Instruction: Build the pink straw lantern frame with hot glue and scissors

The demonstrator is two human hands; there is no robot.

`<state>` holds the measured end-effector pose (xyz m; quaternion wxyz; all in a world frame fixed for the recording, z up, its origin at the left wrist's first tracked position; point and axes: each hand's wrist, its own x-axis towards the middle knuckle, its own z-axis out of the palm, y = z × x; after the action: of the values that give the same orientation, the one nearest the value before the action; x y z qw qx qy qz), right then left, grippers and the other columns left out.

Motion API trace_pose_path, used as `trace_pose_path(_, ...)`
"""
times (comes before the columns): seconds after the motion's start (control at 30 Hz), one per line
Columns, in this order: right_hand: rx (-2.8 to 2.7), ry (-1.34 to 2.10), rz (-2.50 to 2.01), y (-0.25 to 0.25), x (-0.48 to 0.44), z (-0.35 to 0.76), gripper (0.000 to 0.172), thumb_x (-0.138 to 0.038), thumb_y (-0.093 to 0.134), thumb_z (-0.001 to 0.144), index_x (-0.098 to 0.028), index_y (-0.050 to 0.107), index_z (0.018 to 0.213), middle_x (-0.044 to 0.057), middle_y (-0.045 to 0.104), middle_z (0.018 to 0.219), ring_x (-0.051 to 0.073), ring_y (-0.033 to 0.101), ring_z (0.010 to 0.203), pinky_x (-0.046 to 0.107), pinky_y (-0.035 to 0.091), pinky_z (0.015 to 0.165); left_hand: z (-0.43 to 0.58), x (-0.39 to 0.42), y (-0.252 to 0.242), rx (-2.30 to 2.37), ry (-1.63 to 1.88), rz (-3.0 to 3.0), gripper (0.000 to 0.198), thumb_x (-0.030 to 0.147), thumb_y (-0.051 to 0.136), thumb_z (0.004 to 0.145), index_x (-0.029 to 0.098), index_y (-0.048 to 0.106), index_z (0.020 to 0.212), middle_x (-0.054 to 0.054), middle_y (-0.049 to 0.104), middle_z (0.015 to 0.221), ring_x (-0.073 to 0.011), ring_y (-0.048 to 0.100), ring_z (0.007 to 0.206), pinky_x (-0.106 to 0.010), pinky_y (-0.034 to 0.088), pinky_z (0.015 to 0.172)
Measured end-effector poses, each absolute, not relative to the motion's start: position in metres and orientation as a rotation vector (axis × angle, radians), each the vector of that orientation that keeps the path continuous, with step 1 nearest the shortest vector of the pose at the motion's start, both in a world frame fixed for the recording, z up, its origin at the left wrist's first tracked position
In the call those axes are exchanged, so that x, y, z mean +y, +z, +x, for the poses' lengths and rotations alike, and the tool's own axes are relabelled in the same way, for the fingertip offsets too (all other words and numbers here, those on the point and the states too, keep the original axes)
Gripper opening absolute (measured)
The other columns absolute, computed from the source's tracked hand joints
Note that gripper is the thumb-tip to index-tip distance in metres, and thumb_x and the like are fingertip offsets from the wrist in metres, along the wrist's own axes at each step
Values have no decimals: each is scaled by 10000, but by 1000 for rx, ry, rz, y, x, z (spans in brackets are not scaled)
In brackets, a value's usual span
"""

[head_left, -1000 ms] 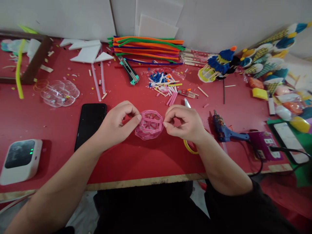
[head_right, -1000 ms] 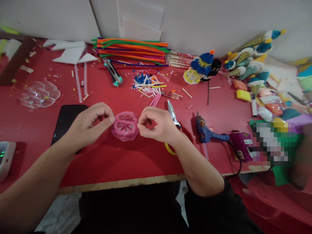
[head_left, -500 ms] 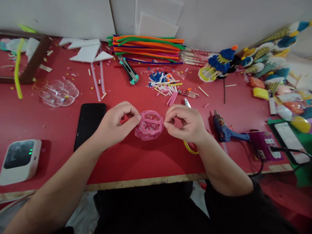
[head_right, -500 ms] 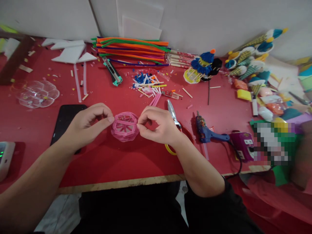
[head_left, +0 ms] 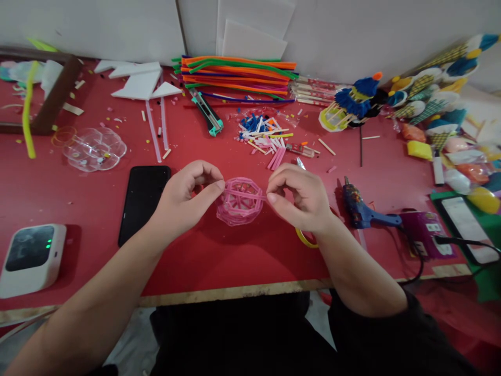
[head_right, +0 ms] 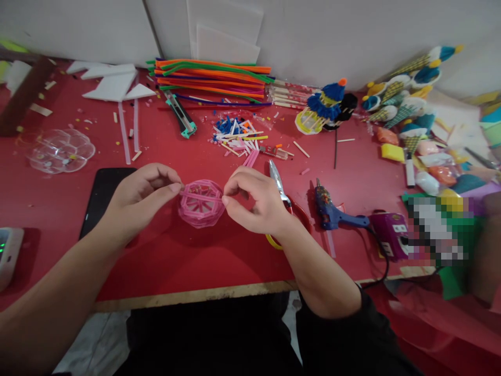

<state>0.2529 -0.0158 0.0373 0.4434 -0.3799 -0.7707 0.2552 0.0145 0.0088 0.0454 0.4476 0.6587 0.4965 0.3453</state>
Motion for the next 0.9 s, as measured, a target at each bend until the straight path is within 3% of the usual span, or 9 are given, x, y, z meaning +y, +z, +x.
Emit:
trace_pose_path(0.23, -1918, 596, -977, 37, -16, 252, 133, -205, 613, 895, -218, 572, 768, 7, 578, 723, 126, 485, 636, 294, 412, 585, 13, 9, 43, 1214, 872, 1672, 67, 280, 637, 855, 232, 600, 883, -6, 677, 799, -160, 647, 712, -306, 498, 640)
trace_pose_path(0.43, -1946, 573, -924, 35, -15, 250, 154, -194, 623, 904, -211, 606, 752, 9, 624, 694, 131, 574, 662, 289, 462, 621, 12, 9, 40, 1160, 885, 1695, 96, 285, 647, 864, 231, 590, 919, -7, 674, 835, -154, 633, 722, -309, 496, 656)
trace_pose_path(0.9, -1956, 608, -933, 34, -16, 252, 181, -215, 612, 924, -217, 592, 744, 7, 616, 688, 127, 560, 647, 286, 447, 611, 11, 9, 38, 1170, 910, 1764, 110, 280, 627, 866, 222, 583, 948, -26, 657, 908, -166, 620, 780, -319, 512, 709)
